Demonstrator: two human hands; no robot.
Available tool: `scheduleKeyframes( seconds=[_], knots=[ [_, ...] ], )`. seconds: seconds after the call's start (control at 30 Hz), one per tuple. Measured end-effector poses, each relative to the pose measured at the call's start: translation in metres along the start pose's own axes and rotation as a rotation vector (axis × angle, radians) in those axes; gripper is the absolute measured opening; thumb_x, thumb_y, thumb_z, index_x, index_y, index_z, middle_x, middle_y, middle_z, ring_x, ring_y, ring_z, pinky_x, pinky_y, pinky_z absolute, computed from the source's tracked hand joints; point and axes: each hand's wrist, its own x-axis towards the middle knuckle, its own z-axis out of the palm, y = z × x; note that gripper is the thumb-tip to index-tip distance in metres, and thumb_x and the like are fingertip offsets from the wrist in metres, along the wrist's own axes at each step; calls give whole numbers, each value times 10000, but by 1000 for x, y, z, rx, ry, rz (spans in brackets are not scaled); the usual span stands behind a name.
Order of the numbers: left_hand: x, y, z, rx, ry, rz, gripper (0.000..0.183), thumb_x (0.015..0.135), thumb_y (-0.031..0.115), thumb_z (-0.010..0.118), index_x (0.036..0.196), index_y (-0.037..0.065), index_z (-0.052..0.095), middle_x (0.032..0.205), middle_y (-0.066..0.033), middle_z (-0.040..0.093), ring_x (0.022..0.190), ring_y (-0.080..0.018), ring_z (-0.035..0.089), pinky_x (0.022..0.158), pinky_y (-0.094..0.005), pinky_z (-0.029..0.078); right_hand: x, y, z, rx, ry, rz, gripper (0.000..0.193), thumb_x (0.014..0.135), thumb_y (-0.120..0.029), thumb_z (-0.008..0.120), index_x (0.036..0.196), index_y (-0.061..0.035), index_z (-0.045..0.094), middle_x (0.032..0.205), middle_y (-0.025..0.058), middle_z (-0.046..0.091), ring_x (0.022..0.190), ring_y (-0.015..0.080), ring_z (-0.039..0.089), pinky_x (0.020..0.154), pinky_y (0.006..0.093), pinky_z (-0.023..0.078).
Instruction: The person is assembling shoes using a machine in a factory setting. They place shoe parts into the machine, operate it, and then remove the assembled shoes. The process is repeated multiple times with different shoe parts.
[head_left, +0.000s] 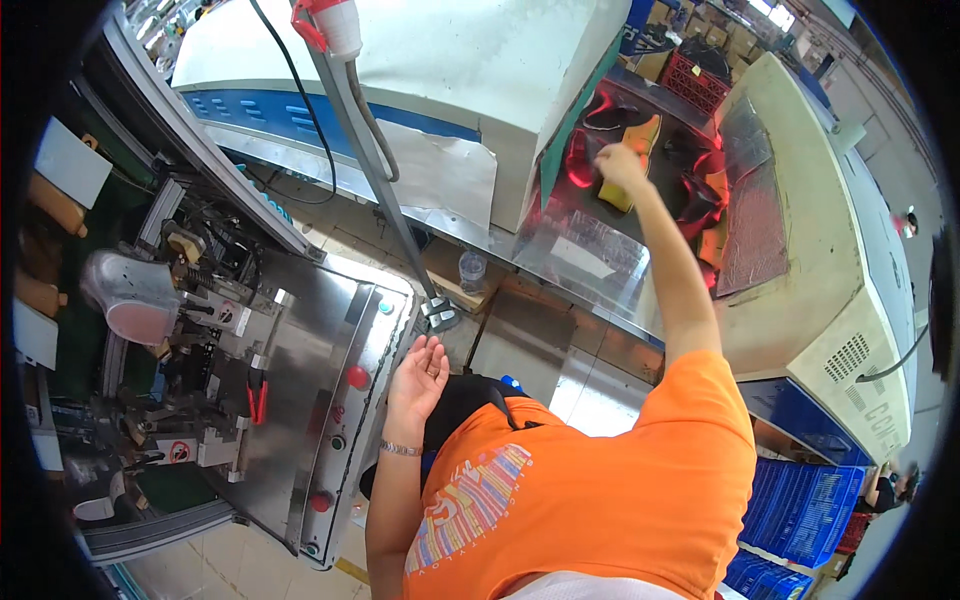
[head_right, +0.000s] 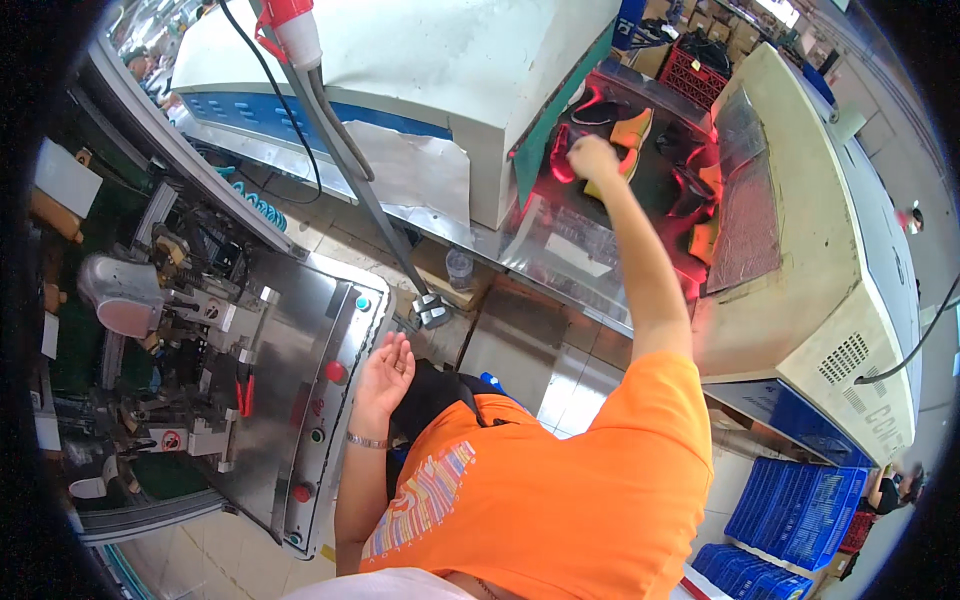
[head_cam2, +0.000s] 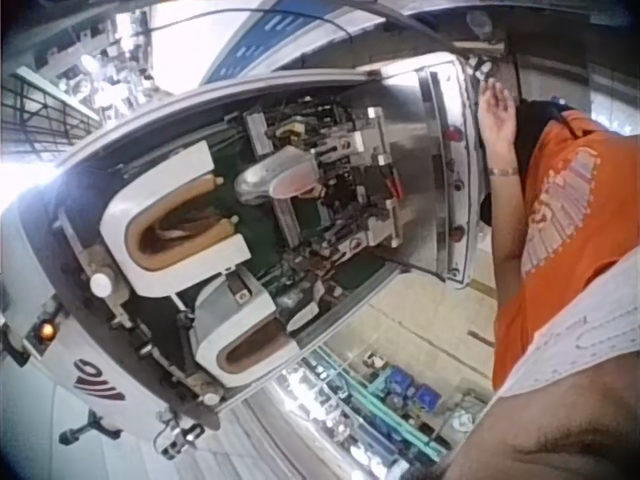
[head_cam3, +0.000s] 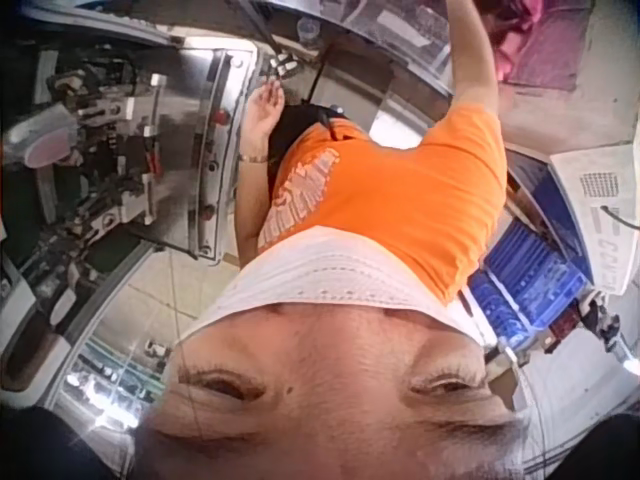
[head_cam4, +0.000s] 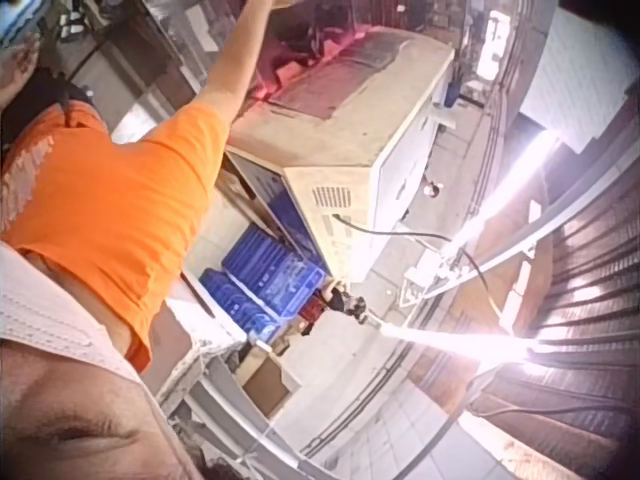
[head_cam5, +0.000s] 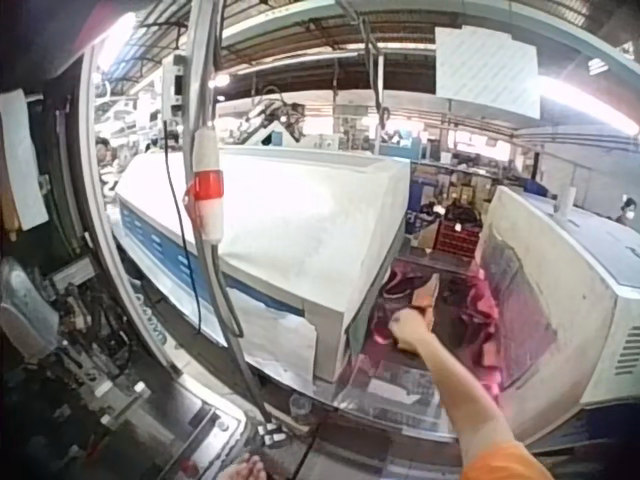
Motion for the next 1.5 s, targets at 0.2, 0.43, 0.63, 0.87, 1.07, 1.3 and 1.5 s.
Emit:
scheduleKeyframes(
  seconds=[0.2, 0.43, 0.63, 0.87, 1.07, 1.3, 1.5],
  knots=[
    [19, 17, -3, 1193, 11, 989, 229, 840, 53, 513, 1070, 53, 505, 1035, -86, 590, 942, -223, 564, 864, -409, 444, -64, -49, 107, 277, -511, -629, 201, 756, -203, 617, 852, -36, 675, 742, 73, 658, 633, 139, 611, 572, 306, 494],
    [68, 22, -24, 2252, 304, 1321, 532, 740, 110, 624, 1231, 92, 419, 1376, -132, 293, 1325, -358, 166, 1046, -572, 129, -144, -263, 207, 583, -211, -114, 323, 824, -358, 512, 947, -74, 603, 985, 139, 591, 974, 325, 539, 779, 470, 441],
    [75, 17, -22, 2125, 463, 1435, 581, 792, 249, 613, 1295, 102, 363, 1438, -139, 197, 1335, -385, 114, 1046, -580, 84, -170, -302, 292, 659, -90, -43, 374, 865, -379, 435, 989, -56, 579, 977, 156, 605, 932, 316, 561, 794, 476, 404],
    [76, 22, -31, 2075, 566, 1385, 637, 789, 335, 605, 1319, 104, 337, 1433, -149, 212, 1327, -355, 163, 1045, -559, 111, -187, -317, 258, 543, -65, -14, 343, 870, -352, 443, 946, -62, 609, 895, 144, 628, 883, 301, 582, 792, 449, 378],
    [77, 21, -26, 2075, 583, 1414, 617, 774, 339, 626, 1283, 98, 375, 1423, -142, 238, 1301, -333, 230, 1038, -546, 157, -184, -311, 258, 566, 2, 16, 312, 864, -347, 454, 886, -83, 619, 814, 139, 638, 810, 301, 602, 772, 442, 390],
    [72, 23, -19, 2030, 589, 1358, 607, 736, 279, 666, 1252, 98, 403, 1406, -157, 257, 1287, -323, 256, 1036, -541, 166, -185, -316, 244, 499, 31, 6, 283, 858, -329, 479, 850, -76, 608, 767, 119, 635, 742, 310, 600, 715, 429, 402],
    [69, 23, -18, 2038, 598, 1367, 578, 726, 252, 669, 1227, 94, 428, 1393, -168, 275, 1280, -326, 266, 1033, -535, 175, -186, -317, 240, 466, 0, -18, 286, 870, -303, 459, 859, -43, 578, 838, 150, 619, 791, 328, 590, 736, 441, 414]
  ],
)
